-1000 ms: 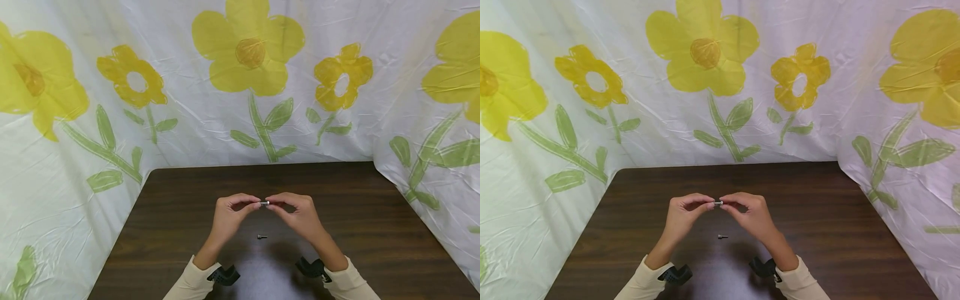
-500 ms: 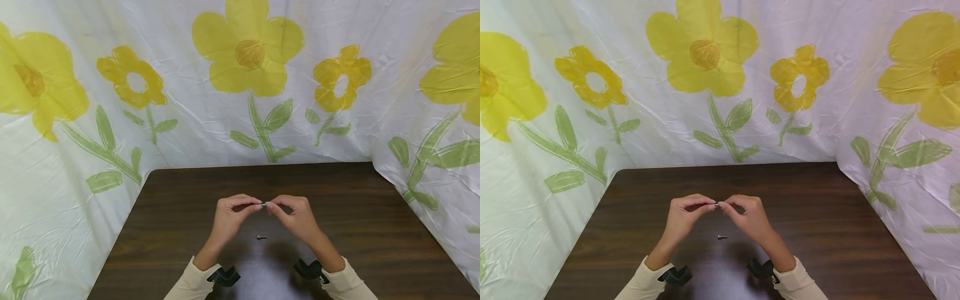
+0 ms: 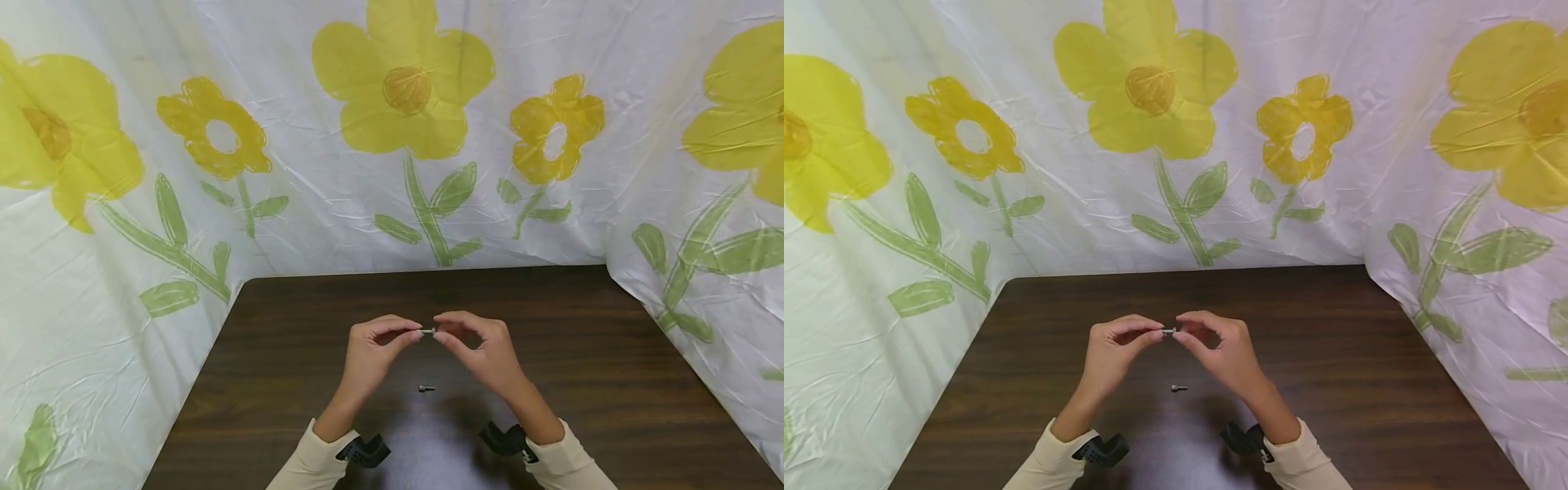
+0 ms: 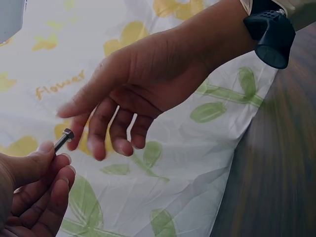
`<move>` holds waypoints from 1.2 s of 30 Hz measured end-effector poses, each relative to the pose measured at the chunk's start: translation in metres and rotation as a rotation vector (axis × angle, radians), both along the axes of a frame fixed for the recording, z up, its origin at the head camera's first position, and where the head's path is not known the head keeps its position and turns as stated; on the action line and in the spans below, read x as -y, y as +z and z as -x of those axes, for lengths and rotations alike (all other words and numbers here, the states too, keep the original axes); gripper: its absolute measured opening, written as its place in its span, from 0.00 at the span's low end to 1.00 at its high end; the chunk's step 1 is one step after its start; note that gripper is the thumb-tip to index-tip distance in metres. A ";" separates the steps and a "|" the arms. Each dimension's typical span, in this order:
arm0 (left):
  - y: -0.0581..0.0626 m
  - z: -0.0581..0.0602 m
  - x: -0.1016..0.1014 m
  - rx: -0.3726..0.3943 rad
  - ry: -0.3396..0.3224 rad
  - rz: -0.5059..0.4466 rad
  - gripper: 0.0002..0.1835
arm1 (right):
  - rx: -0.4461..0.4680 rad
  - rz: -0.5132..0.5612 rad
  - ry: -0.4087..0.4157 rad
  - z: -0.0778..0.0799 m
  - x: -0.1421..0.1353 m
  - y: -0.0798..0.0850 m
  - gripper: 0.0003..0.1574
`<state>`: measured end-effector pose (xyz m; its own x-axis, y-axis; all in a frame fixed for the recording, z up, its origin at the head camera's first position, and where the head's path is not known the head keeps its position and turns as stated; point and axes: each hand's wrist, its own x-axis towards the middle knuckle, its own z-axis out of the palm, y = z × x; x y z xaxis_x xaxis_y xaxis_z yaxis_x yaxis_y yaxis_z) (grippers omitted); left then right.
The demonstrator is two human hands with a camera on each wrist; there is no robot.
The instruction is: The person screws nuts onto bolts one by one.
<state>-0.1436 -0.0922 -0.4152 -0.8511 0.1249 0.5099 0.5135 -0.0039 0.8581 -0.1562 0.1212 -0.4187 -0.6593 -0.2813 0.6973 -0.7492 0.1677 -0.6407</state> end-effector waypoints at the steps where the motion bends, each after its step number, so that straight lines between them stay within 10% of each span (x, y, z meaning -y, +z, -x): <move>1: 0.000 0.000 0.000 -0.002 0.001 -0.001 0.05 | -0.010 -0.005 0.009 0.000 0.000 0.001 0.21; 36: -0.001 -0.001 -0.002 -0.028 -0.030 -0.001 0.06 | 0.013 -0.059 -0.003 -0.004 0.002 0.002 0.12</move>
<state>-0.1431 -0.0901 -0.4157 -0.8321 0.1494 0.5341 0.5374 -0.0209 0.8431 -0.1526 0.1189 -0.4164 -0.6690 -0.3197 0.6710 -0.7404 0.2076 -0.6393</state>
